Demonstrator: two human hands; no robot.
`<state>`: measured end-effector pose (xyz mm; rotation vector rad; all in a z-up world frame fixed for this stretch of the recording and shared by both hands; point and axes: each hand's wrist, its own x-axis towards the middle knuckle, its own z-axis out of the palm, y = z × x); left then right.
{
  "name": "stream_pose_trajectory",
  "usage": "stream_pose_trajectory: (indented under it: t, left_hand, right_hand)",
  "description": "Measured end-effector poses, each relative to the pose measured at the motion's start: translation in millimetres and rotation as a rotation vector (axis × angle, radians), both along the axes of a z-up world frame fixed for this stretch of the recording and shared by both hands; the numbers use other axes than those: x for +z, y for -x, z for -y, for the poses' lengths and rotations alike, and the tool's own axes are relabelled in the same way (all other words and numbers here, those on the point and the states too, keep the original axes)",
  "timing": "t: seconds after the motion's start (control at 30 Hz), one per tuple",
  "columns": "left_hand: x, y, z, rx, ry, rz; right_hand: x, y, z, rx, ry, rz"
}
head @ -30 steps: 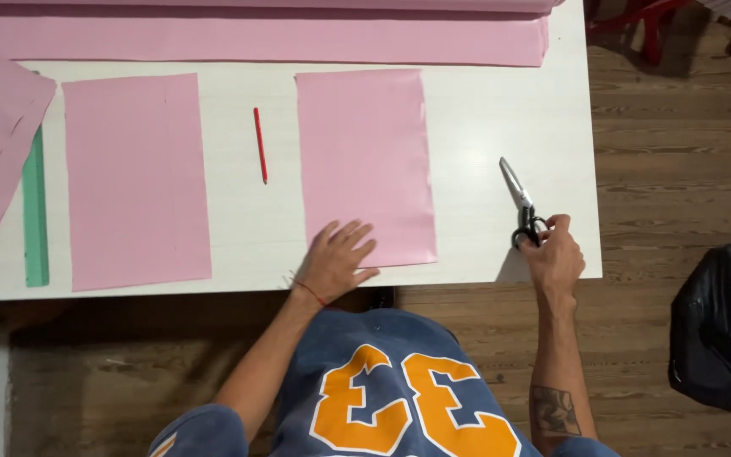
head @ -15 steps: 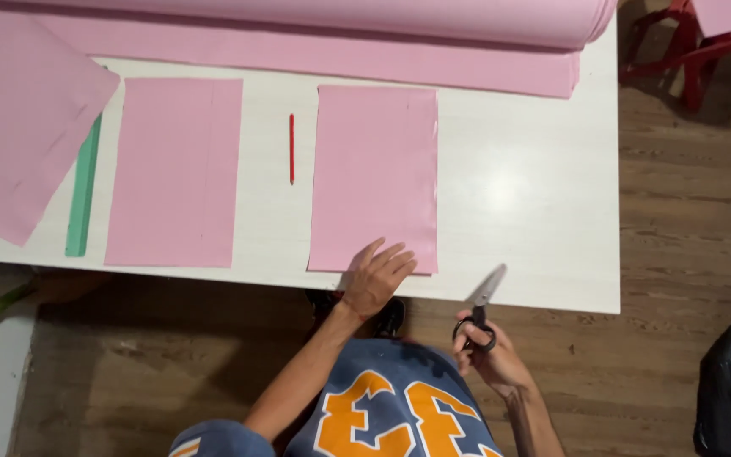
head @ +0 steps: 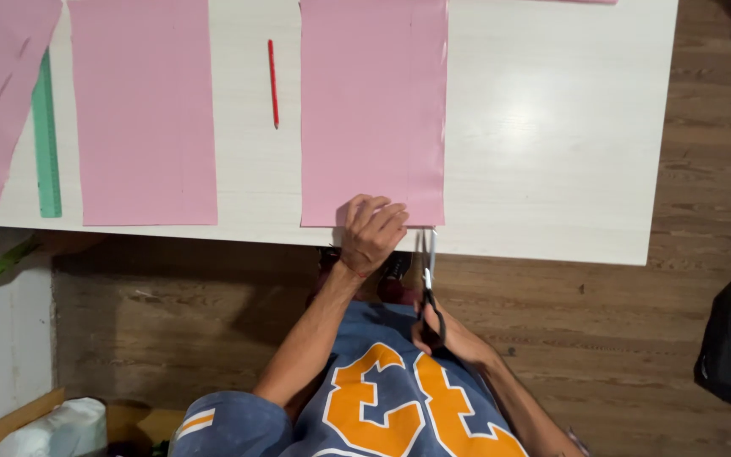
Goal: Measuring, marking, and cutting pieces of pink leather-like material on a workshop table.
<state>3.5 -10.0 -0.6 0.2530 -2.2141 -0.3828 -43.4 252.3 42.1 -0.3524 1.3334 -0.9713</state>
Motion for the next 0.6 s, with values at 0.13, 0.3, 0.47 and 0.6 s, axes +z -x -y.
stream_pose_trajectory:
  t: [0.13,0.3,0.47,0.6]
  left_hand:
    - [-17,-3,-2,0.002,0.034,-0.025]
    - [-1,-4,-2,-0.021,0.056,-0.098]
    - [1,-7,-1,-0.011,0.067,-0.105]
    - [3,-7,1,0.028,0.100,-0.081]
  right_hand:
    - [-28,-15,15,-0.110,-0.215,0.057]
    - [-13,-8,36,-0.047,-0.092,-0.032]
    - [-14,-7,39,-0.060,-0.069,-0.001]
    - [-25,-8,37,-0.066,-0.063,0.046]
